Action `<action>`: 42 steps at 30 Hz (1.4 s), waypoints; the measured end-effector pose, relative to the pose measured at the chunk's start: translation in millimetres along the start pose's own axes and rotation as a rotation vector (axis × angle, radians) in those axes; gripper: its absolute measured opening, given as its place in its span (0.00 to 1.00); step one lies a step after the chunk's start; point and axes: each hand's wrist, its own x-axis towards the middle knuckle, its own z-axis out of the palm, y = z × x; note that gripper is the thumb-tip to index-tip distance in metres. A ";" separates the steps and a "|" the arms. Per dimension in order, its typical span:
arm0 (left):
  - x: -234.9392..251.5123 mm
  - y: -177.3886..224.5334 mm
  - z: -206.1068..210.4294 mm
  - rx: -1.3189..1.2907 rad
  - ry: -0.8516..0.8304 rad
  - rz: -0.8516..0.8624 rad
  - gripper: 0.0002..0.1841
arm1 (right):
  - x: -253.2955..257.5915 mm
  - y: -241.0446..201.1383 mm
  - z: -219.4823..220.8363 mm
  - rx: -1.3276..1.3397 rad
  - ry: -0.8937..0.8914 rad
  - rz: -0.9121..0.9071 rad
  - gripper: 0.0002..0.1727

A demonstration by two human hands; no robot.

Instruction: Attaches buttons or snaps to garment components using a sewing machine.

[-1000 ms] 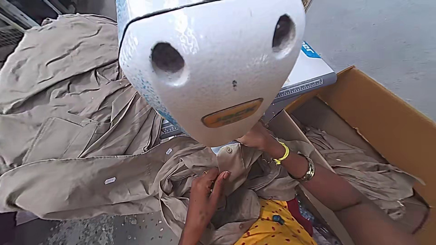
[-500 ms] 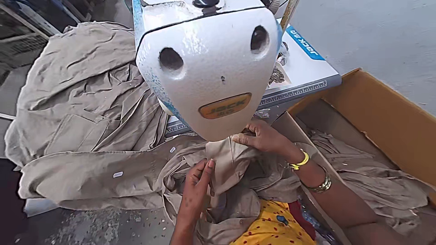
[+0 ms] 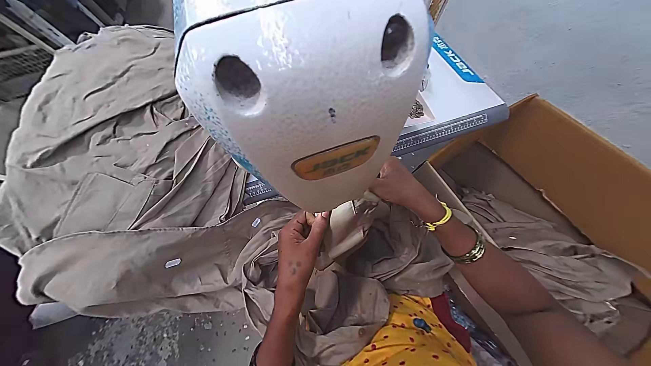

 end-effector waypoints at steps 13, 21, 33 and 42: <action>-4.0 -2.7 8.6 0.030 0.098 0.075 0.09 | 23.6 82.4 -95.6 -0.710 0.549 -0.171 0.11; -1.8 -3.5 13.3 -0.006 0.140 0.078 0.06 | 46.3 95.0 -96.6 -0.795 0.469 -0.298 0.10; -28.4 -8.1 -6.4 0.214 -0.057 0.230 0.17 | 17.4 22.7 -58.2 -0.295 0.323 -0.442 0.04; -67.2 -42.3 -36.0 -0.372 -0.459 -0.062 0.30 | -18.7 -17.7 38.1 -0.747 0.419 -0.985 0.05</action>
